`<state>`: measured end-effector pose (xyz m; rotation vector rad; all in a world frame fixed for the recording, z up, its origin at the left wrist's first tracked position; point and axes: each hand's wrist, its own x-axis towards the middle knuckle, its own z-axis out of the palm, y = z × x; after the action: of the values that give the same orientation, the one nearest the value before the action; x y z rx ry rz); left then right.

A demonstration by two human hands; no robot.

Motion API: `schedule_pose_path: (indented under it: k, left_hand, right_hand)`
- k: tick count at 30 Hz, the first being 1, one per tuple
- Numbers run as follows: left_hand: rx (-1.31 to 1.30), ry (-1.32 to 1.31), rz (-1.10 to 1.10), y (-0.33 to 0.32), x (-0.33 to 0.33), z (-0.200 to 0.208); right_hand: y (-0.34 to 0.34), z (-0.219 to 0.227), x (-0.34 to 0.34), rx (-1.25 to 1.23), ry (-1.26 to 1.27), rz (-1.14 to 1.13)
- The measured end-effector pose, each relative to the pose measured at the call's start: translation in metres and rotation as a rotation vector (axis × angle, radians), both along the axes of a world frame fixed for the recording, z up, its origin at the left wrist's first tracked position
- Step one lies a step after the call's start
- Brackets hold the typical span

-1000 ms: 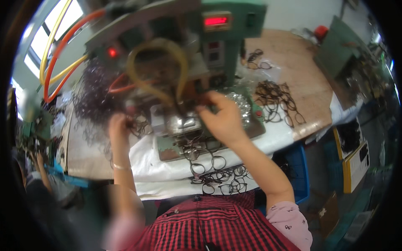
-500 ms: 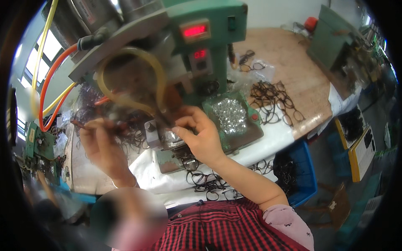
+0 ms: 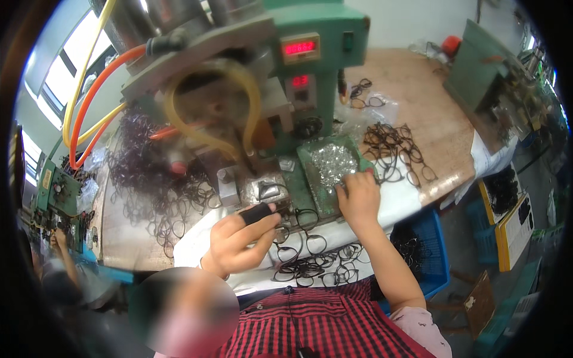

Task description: The person repeatedly picks up eyeglass frames and small metal components, places them into a press machine, and removes the assembled units. The person handles the frames and components by hand and places finished items on the work surface.

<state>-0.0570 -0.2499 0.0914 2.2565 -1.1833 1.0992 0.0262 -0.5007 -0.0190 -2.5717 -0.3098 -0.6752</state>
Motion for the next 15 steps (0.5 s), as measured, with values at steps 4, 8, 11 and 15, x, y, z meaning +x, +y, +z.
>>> schedule_pose_path:
  k: [4, 8, 11, 15]
  left_hand:
    - [-0.02, -0.027, -0.042, 0.001, 0.009, -0.012]
    - [-0.026, 0.007, 0.019, 0.015, -0.006, -0.034]
    - [-0.123, -0.023, -0.101, 0.02, 0.018, -0.034]
    - [-0.252, 0.128, -0.056, 0.003, -0.024, -0.047]
  right_hand:
    - [0.004, 0.014, 0.019, 0.173, -0.085, 0.049]
    - [0.018, -0.021, 0.029, 0.153, -0.039, 0.198]
    - [0.035, 0.002, 0.04, -0.139, -0.043, 0.432]
    - [0.013, -0.022, 0.061, 0.055, 0.003, 0.262]
